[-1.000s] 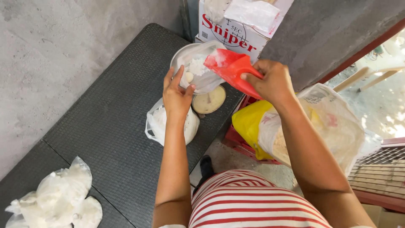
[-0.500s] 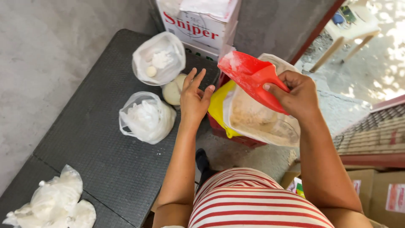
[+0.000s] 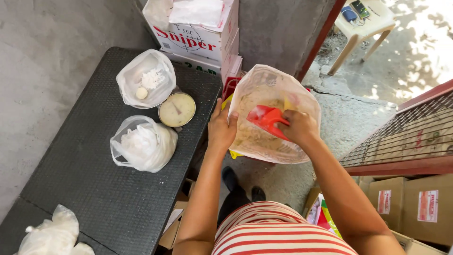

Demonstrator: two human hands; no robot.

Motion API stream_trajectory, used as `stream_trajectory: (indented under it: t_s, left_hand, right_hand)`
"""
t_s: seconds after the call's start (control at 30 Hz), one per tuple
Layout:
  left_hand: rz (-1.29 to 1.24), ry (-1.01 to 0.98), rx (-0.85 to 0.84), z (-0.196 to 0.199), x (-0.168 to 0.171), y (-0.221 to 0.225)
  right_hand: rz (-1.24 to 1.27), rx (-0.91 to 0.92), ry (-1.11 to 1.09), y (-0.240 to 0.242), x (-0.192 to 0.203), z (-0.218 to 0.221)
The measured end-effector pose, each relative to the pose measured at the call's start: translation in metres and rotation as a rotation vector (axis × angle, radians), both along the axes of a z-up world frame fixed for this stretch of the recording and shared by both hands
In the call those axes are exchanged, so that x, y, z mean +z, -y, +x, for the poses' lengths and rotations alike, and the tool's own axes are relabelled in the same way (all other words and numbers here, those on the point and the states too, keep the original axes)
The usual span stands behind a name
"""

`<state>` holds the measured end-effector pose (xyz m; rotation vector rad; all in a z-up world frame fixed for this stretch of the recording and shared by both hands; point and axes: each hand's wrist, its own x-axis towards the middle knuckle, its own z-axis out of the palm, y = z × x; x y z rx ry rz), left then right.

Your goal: Scooping a white powder from a large sack into smaller plastic bags, weighing them, and tying them shut.

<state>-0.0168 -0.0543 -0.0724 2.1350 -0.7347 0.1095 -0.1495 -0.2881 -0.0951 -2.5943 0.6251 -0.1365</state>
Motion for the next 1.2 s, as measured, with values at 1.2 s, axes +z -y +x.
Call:
stream_trajectory:
  t_s: [1.2]
  left_hand:
    - [-0.057, -0.157, -0.098, 0.026, -0.01, -0.015]
  right_hand:
    - [-0.121, 0.224, -0.083, -0.055, -0.071, 0.1]
